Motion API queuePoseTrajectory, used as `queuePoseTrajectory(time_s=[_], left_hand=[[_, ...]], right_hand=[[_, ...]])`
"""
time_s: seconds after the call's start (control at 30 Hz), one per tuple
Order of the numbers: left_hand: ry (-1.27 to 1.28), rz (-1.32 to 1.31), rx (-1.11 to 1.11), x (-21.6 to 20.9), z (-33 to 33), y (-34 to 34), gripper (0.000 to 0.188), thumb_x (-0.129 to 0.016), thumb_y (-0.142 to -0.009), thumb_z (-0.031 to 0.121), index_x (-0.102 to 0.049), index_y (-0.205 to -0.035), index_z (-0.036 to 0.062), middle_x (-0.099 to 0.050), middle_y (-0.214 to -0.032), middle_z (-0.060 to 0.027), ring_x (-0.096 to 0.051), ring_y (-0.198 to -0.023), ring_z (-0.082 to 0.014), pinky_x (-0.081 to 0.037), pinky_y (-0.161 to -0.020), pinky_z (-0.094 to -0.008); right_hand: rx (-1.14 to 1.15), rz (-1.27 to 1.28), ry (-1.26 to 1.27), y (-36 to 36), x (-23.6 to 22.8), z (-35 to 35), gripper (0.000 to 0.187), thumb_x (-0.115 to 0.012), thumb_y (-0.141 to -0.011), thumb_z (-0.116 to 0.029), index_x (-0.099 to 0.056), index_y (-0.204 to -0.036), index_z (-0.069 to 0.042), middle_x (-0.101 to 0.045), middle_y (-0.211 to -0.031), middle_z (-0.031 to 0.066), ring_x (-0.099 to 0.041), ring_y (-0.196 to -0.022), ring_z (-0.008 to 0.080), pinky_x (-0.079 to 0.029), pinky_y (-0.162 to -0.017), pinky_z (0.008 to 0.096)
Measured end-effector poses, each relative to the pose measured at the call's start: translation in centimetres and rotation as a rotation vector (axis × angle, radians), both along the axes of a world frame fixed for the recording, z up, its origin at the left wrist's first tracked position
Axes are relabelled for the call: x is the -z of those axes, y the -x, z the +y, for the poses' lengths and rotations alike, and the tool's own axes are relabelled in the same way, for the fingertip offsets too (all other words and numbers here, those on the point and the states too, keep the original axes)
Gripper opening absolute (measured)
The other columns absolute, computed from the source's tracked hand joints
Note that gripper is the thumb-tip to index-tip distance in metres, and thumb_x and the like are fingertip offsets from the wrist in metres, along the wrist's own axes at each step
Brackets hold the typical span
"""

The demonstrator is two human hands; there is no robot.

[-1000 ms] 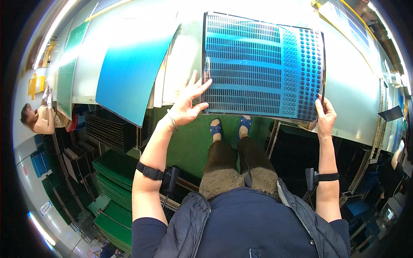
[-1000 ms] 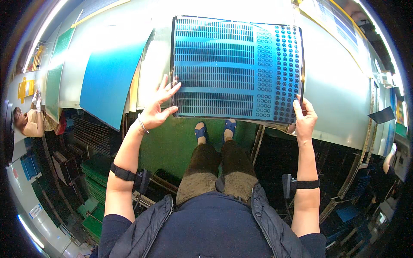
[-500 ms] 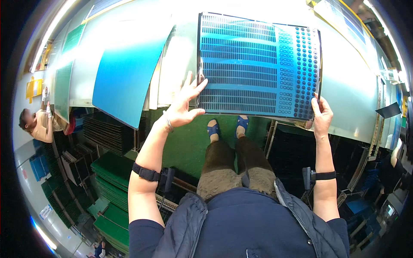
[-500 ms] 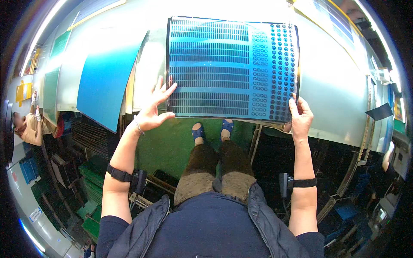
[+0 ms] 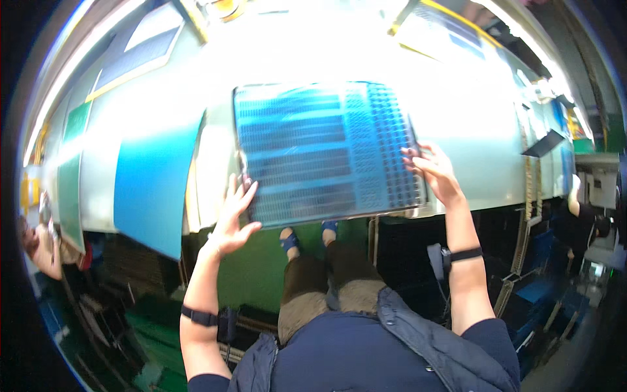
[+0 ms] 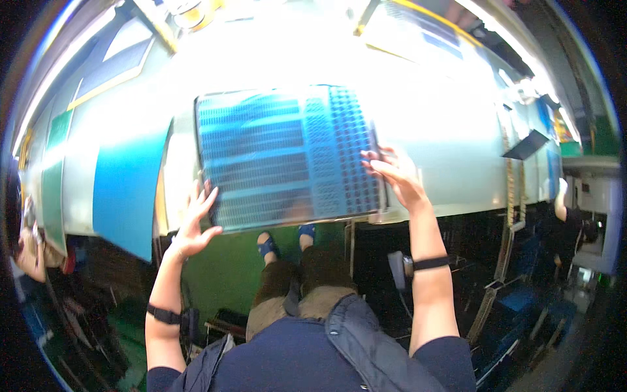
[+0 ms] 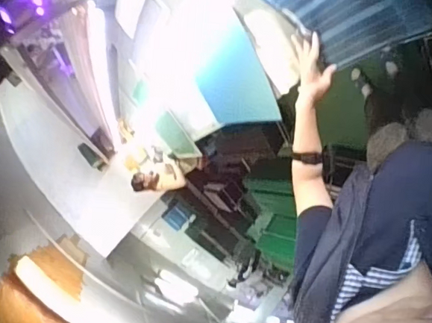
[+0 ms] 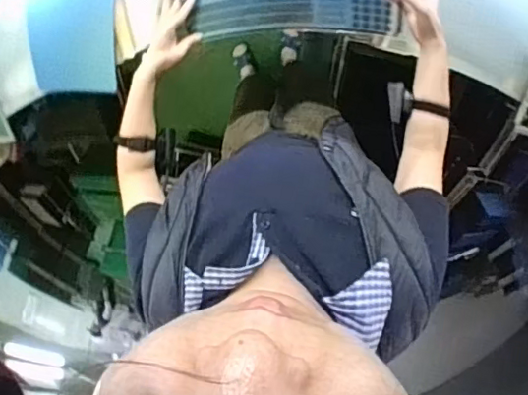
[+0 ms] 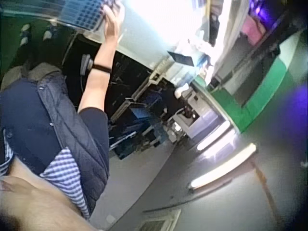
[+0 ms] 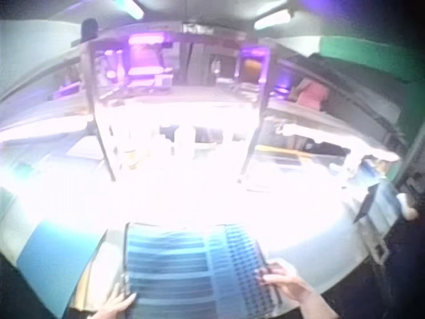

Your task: A worker is inspecting and sorting blue material sheets and mesh-like grids on a light table in a manufacturing facility.

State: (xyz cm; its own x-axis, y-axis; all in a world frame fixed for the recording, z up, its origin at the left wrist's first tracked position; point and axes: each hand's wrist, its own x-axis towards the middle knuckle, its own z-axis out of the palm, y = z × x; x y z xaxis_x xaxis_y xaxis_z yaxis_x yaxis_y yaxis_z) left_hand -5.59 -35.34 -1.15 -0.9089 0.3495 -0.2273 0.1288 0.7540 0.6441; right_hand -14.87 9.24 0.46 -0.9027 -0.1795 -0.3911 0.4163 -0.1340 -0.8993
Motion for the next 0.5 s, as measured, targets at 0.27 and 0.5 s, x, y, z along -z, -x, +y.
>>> queuePoseTrajectory(time_s=[0.27,0.5], left_hand=[[-0.032,-0.005,0.008,0.2,0.9,0.5,0.089,-0.076,-0.062,0.015,-0.033,-0.14,0.0103,-0.024,-0.147,-0.0173,-0.005,-0.139,-0.0361,0.001,-0.11,-0.0511],[0.015,-0.003,-0.008,-0.8,1.0,0.3,0.086,-0.075,-0.063,0.015,-0.035,-0.138,0.0091,-0.024,-0.147,-0.0175,-0.007,-0.139,-0.0357,0.0,-0.11,-0.0503]], right_hand=[[-0.25,0.41,-0.977,11.8,2.8,-1.1,0.051,-0.055,-0.087,-0.021,-0.039,-0.135,-0.013,-0.056,-0.117,0.0154,-0.057,-0.104,0.0268,-0.044,-0.089,0.0375],[-0.276,0.564,-1.313,13.3,2.7,-3.6,0.039,-0.045,-0.092,-0.024,-0.046,-0.13,-0.022,-0.05,-0.123,0.017,-0.051,-0.11,0.0337,-0.042,-0.092,0.0421]])
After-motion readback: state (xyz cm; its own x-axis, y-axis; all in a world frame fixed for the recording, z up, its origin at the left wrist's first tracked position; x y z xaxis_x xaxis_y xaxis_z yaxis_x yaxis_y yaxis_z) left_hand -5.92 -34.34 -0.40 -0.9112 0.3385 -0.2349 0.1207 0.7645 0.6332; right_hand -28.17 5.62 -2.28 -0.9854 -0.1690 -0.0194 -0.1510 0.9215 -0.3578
